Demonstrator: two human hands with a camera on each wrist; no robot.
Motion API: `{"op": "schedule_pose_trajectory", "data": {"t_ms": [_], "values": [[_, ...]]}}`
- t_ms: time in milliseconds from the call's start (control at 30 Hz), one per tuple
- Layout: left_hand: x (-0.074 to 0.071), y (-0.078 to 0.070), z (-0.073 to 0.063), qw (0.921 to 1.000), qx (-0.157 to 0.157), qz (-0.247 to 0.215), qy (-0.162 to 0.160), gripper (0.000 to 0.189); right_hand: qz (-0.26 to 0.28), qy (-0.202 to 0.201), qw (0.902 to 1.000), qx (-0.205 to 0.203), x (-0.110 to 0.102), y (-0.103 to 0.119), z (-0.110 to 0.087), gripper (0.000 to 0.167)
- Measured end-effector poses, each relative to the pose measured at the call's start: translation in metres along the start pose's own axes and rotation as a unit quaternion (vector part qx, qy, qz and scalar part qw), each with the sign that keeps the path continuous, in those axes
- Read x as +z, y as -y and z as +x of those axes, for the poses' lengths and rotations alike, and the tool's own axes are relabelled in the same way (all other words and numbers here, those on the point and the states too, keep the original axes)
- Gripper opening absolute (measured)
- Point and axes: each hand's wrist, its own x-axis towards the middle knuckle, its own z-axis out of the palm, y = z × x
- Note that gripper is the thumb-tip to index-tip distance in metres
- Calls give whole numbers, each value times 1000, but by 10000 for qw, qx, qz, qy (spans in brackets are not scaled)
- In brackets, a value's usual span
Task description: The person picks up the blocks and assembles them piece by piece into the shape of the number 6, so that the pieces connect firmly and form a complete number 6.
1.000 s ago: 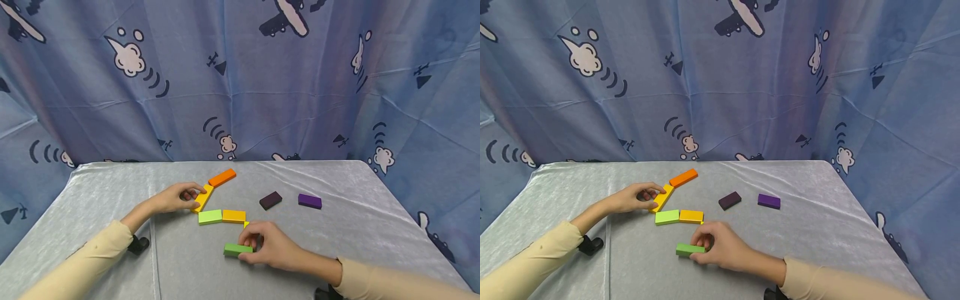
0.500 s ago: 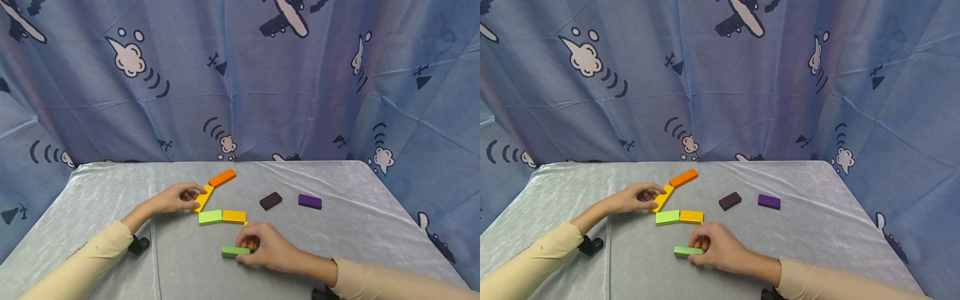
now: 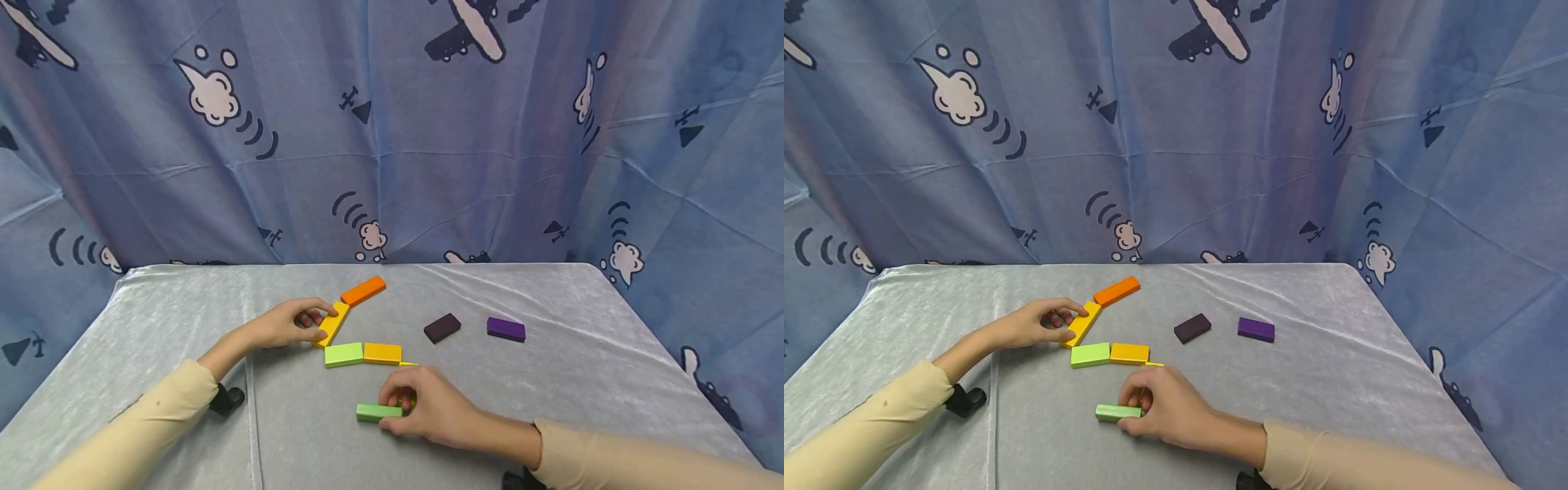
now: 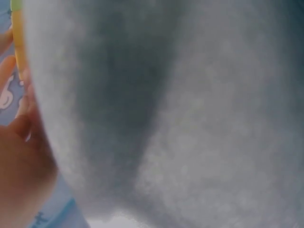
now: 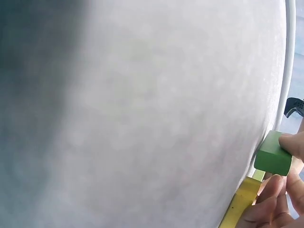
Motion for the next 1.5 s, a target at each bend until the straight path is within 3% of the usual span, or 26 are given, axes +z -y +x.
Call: {"op": "schedule_pose_trajectory", "data": {"t_ms": [567, 1033, 1500], "values": [[0, -1, 0, 10000, -65, -3, -27, 41, 232, 265, 9993, 152, -2, -1, -1, 20], [0, -2, -1, 10000, -67, 16, -40, 40, 285, 275, 9992, -40, -4, -3, -7, 21], [0, -3, 0, 9999, -119, -15, -41, 40, 99, 37, 9988, 477, 3, 1, -23, 36]]}}
